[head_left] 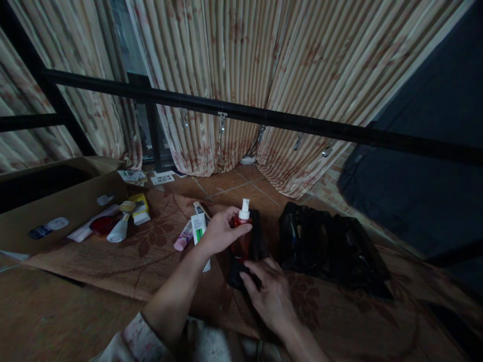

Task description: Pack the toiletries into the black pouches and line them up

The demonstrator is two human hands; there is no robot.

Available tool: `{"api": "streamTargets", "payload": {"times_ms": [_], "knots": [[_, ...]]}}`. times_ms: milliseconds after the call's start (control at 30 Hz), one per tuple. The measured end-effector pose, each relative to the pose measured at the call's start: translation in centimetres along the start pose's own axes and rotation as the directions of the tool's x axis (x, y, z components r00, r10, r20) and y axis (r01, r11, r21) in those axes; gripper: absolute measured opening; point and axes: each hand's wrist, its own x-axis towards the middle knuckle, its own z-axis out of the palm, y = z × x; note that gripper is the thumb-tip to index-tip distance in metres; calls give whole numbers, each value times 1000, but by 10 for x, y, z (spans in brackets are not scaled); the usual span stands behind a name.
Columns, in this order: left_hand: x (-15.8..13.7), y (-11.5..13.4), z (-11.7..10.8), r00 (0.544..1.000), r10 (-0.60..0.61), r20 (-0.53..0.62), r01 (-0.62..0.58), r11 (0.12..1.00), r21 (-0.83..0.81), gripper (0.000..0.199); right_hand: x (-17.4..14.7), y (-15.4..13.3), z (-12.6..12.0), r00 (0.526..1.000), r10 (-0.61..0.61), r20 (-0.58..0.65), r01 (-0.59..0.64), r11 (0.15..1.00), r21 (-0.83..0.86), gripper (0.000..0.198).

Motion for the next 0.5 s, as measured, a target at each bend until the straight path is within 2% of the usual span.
{"api": "streamTargets", "payload": {"times_ms": [133, 200, 367, 500], "knots": [[-2, 1, 1, 1000, 22, 7, -23, 980, 199, 23, 0, 1, 0, 1000, 5, 5, -5, 1000, -8, 15], [-3, 4, 2, 999, 38, 29, -45, 941, 334, 22, -1, 3, 1, 1000, 0, 2, 0, 1000, -3, 16], [-6, 6, 5, 991, 27, 130, -108, 735, 669, 26, -1, 3, 1, 1000, -9, -4, 9, 1000, -11, 16], [-7, 6, 8, 968, -73, 242, -139, 644, 752, 27, -1, 0, -1, 999, -11, 31, 11, 1000, -5, 16]]}}
